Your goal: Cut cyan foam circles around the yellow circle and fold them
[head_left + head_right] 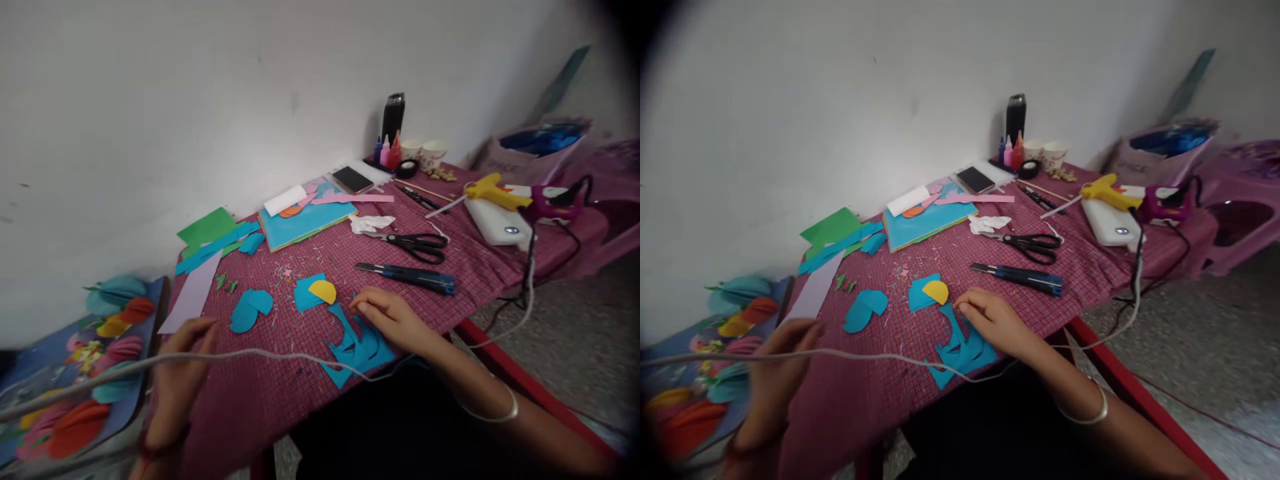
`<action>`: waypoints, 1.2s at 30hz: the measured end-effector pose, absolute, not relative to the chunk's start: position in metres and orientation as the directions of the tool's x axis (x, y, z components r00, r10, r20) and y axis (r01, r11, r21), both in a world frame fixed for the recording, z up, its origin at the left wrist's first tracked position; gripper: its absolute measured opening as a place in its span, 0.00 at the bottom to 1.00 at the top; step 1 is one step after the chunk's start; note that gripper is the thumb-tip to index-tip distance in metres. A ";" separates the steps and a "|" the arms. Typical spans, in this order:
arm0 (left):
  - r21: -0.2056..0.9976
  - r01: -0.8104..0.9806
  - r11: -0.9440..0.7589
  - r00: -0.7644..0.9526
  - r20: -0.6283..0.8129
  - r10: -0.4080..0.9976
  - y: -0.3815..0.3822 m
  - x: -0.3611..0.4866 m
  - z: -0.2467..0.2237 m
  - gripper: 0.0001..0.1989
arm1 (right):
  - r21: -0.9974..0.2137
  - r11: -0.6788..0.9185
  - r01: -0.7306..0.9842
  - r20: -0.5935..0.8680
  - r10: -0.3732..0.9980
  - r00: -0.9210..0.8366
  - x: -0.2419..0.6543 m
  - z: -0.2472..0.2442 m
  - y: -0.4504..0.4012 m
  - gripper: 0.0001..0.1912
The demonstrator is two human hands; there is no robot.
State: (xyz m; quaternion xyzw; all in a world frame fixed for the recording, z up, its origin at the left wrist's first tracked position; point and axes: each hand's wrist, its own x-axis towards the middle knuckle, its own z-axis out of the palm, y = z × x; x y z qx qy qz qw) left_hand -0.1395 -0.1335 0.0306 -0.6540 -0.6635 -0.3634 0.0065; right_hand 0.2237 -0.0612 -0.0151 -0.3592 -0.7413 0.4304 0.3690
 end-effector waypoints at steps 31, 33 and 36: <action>0.913 0.371 -0.170 0.342 0.036 0.939 -0.024 -0.006 0.026 0.08 | -0.900 0.395 0.184 0.283 0.851 -0.442 0.210 -0.002 -0.023 0.18; 0.963 0.234 -0.133 0.318 0.053 0.947 -0.030 -0.002 0.023 0.11 | -0.897 0.405 0.178 0.252 0.799 -0.545 0.197 0.005 -0.019 0.14; 0.985 0.130 -0.110 0.285 0.069 0.956 -0.035 0.000 0.019 0.16 | -0.919 0.368 0.140 0.193 0.732 -0.653 0.181 0.011 -0.008 0.09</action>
